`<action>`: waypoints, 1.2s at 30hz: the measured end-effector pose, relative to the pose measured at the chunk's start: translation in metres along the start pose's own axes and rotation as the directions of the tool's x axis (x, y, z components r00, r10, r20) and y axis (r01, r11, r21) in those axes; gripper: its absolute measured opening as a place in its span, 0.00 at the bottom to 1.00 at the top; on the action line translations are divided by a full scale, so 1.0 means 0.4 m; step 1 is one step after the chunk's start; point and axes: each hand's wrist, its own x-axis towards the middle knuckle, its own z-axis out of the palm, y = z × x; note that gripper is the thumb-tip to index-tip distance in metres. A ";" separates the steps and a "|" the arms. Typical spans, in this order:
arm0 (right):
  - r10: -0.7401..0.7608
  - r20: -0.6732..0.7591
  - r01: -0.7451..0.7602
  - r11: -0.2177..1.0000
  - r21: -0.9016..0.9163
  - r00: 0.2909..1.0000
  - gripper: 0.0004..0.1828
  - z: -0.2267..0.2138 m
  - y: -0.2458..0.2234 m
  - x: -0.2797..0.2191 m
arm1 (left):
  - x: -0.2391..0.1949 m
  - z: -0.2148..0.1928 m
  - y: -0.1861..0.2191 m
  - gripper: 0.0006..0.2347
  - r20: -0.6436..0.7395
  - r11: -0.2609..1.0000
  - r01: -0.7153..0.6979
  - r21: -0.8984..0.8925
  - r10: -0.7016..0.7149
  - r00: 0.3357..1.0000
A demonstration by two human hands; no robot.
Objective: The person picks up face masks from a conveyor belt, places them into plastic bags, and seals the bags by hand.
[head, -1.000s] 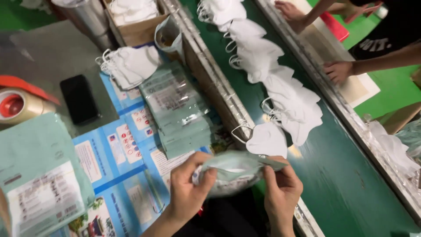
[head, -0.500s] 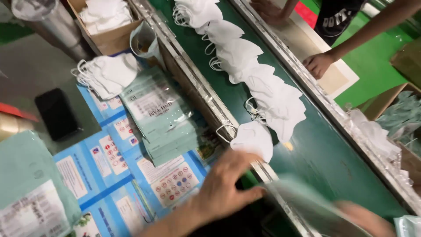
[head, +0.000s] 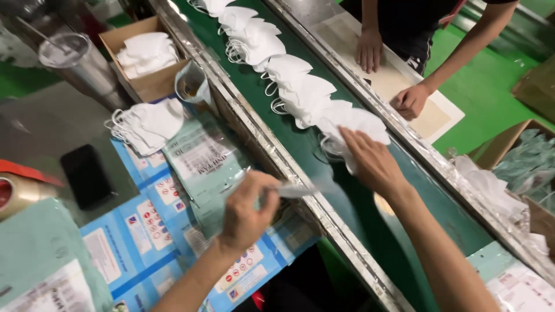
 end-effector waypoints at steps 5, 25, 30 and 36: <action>-0.040 -0.033 0.037 0.996 -0.083 0.999 0.21 -0.037 -0.021 -0.014 | 0.163 -0.020 0.047 0.08 -0.196 0.958 -0.145 0.246 0.196 0.961; 0.404 -0.608 -0.218 0.908 0.359 0.683 0.59 -0.168 -0.140 -0.403 | 0.072 0.361 0.099 0.24 0.518 0.852 0.038 -0.522 0.281 0.808; 0.642 -0.084 -0.315 0.481 0.818 0.762 0.34 -0.058 -0.113 -0.404 | 0.082 0.322 0.078 0.47 0.521 0.949 0.103 -0.299 0.072 0.850; 0.384 0.115 -0.310 0.497 0.811 0.916 0.40 -0.016 -0.125 -0.393 | -0.049 0.397 -0.039 0.27 0.402 0.979 -0.131 -0.159 0.185 0.897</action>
